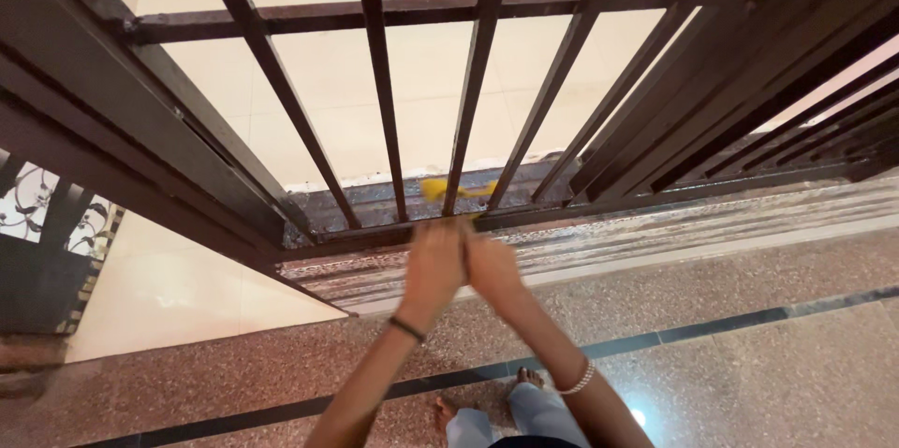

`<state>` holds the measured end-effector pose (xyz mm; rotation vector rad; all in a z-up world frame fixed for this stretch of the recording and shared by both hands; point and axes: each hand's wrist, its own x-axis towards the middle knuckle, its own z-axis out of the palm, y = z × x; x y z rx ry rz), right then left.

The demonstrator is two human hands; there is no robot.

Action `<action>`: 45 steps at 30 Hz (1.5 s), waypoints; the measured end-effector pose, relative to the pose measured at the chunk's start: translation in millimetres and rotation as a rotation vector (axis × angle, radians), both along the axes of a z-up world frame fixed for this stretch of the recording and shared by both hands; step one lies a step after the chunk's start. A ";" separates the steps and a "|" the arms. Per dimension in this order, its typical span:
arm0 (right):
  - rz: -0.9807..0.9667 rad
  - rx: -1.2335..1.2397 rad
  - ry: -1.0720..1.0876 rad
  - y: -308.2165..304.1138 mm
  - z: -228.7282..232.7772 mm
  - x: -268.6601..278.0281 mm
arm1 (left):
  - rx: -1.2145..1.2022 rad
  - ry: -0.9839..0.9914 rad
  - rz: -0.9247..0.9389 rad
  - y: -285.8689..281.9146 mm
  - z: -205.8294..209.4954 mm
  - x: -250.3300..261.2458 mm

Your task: The person wipes down the metal bars and the bottom frame of a brown security gate using a yellow cloth.

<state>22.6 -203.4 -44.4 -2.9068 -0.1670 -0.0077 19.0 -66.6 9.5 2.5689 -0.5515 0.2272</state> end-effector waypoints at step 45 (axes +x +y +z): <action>0.536 0.606 0.105 -80.4 83.6 -76.9 | -0.907 -0.097 0.363 17.2 51.5 -76.5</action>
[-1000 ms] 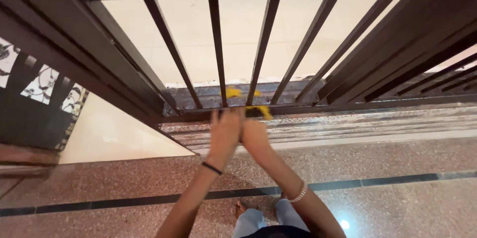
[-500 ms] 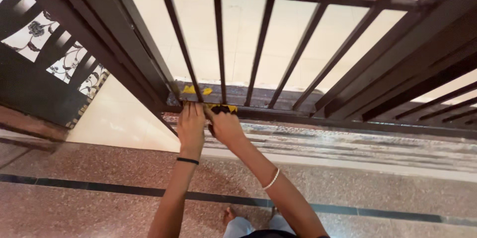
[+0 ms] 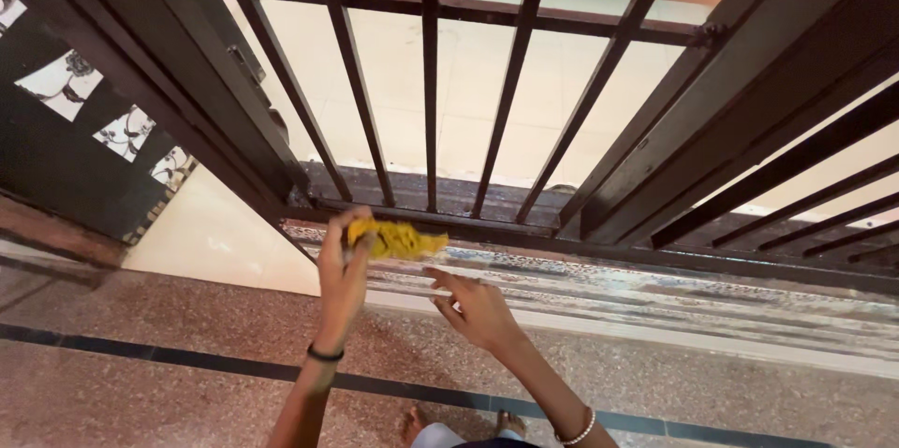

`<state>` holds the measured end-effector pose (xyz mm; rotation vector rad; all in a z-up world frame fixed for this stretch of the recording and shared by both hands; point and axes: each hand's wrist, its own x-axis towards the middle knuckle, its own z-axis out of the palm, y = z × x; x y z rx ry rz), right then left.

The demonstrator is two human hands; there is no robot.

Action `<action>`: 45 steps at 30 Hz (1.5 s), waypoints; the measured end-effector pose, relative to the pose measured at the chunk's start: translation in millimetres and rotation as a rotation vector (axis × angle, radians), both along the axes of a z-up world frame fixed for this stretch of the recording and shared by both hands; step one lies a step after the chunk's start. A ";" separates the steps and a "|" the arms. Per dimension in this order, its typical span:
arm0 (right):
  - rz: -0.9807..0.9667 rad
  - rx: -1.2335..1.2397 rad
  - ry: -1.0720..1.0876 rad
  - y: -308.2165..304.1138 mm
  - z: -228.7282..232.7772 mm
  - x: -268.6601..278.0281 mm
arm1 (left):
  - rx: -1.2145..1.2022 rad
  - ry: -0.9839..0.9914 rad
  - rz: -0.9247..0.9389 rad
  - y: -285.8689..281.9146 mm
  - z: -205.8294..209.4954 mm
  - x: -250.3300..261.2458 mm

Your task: The person wipes down the metal bars and the bottom frame of a brown security gate using a yellow cloth.

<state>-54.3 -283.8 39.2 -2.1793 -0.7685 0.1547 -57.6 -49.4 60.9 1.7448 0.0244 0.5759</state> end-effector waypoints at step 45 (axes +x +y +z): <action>-0.650 0.346 -0.603 44.7 57.0 9.7 | 0.245 -0.471 0.002 -26.2 -19.9 45.8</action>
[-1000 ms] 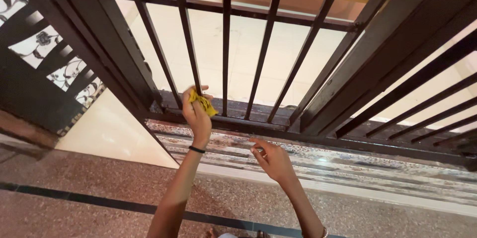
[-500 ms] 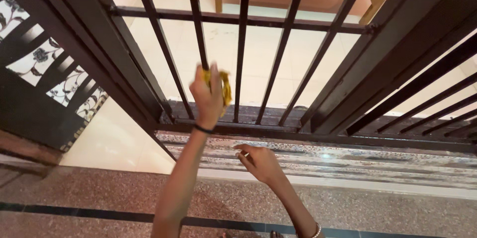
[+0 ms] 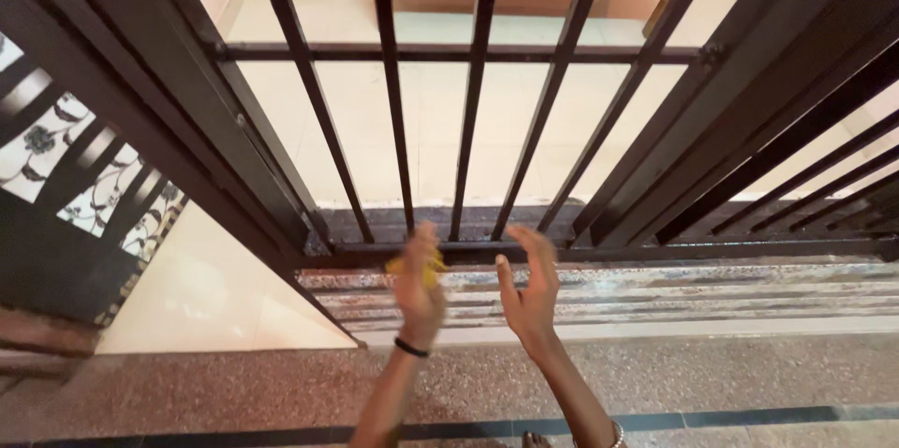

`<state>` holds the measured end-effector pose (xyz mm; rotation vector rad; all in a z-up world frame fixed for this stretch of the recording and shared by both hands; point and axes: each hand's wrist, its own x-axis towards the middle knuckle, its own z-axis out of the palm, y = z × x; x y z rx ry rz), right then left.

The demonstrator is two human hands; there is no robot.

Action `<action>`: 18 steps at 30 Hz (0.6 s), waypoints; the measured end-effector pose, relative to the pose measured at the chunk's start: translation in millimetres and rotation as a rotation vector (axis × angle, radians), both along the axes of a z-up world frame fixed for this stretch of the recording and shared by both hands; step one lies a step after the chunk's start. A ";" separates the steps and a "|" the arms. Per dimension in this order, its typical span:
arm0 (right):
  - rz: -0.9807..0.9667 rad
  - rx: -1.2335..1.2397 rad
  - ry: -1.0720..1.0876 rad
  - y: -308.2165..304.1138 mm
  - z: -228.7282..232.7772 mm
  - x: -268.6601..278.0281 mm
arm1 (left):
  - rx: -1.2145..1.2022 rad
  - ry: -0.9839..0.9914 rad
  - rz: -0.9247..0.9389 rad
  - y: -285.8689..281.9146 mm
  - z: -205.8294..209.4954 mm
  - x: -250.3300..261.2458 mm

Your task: The person wipes down the metal bars and the bottom frame of a brown security gate using a yellow cloth.

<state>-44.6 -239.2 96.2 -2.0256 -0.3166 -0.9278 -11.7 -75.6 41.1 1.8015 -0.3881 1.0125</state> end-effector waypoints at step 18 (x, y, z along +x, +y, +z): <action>0.651 0.775 0.141 -74.5 154.5 124.7 | -0.299 0.368 -0.456 -45.3 189.2 86.3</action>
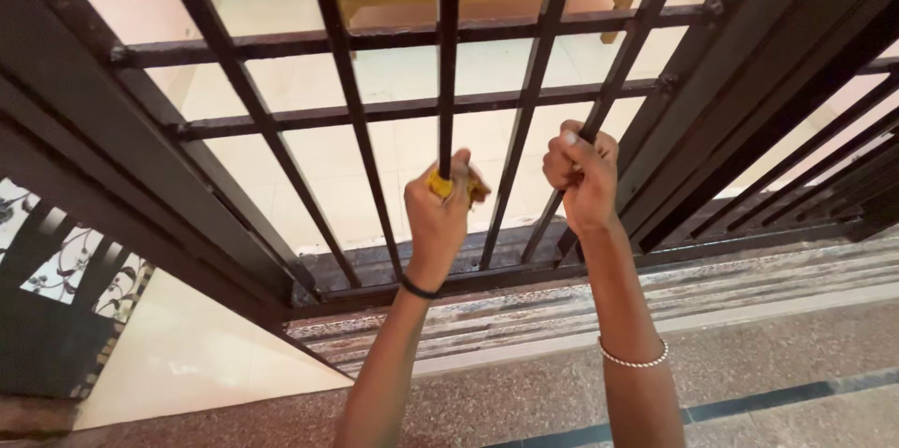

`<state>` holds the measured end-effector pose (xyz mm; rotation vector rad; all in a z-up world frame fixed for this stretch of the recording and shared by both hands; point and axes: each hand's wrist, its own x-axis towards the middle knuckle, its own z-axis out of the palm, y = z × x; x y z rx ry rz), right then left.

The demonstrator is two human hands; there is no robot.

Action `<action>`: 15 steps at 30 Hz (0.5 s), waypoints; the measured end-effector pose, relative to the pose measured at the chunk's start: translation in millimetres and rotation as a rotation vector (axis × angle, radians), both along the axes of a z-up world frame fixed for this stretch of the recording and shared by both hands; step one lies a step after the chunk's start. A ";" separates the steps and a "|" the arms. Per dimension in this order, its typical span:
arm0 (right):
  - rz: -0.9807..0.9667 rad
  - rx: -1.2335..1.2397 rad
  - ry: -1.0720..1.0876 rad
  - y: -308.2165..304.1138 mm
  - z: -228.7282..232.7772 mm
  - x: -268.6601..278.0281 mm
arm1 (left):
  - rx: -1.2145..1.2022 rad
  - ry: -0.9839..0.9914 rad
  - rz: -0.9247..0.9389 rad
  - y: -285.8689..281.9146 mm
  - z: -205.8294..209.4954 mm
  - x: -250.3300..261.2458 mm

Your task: The person wipes down the metal bars and the bottom frame of a brown security gate using a yellow cloth.

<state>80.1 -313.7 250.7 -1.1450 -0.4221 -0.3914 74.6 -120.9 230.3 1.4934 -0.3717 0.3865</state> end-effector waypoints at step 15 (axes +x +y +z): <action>0.286 -0.001 0.062 -29.5 -21.4 12.3 | 0.162 0.321 0.213 -5.4 -171.5 -10.6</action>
